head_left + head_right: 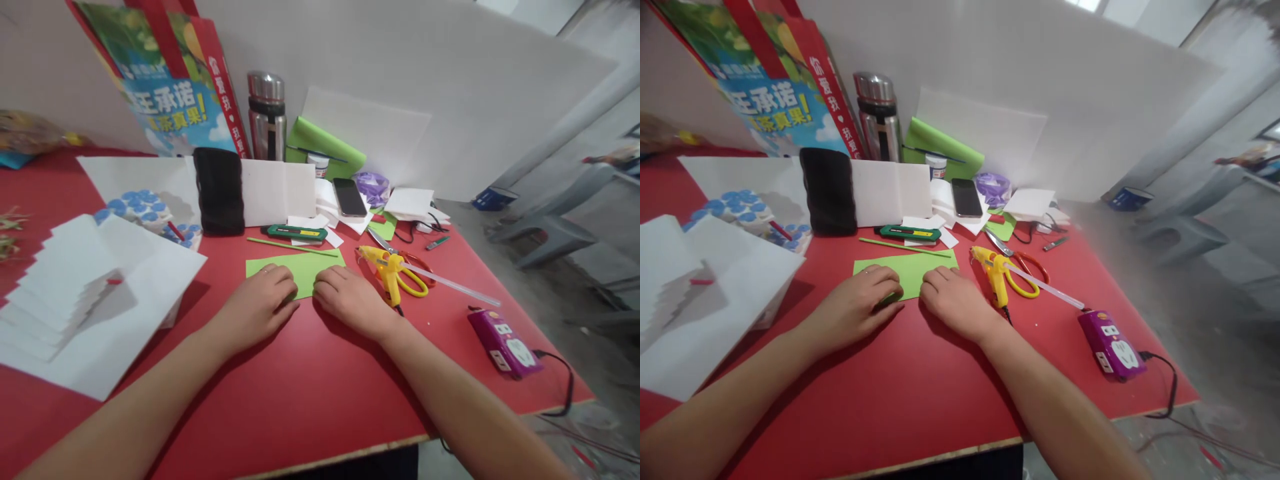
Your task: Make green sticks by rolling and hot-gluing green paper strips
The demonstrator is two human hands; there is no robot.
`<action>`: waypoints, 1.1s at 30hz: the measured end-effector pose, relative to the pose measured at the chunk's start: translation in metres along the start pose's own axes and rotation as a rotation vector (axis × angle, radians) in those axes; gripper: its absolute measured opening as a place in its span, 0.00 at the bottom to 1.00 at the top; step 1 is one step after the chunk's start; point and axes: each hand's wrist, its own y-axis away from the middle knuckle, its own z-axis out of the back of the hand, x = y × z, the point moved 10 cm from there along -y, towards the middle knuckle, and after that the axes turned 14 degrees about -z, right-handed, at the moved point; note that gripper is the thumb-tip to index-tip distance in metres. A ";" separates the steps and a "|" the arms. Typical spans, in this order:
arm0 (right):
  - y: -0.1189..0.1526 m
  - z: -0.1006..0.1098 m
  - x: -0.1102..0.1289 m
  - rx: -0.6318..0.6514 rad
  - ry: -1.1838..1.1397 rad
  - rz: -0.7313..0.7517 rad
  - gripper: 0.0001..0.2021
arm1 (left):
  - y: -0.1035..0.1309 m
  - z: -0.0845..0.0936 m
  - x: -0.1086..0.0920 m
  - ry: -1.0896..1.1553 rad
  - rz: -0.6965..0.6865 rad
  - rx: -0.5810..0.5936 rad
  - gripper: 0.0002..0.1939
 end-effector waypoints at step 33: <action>-0.006 -0.007 -0.012 0.042 -0.530 -0.262 0.03 | 0.006 -0.006 0.027 0.290 0.279 -0.126 0.06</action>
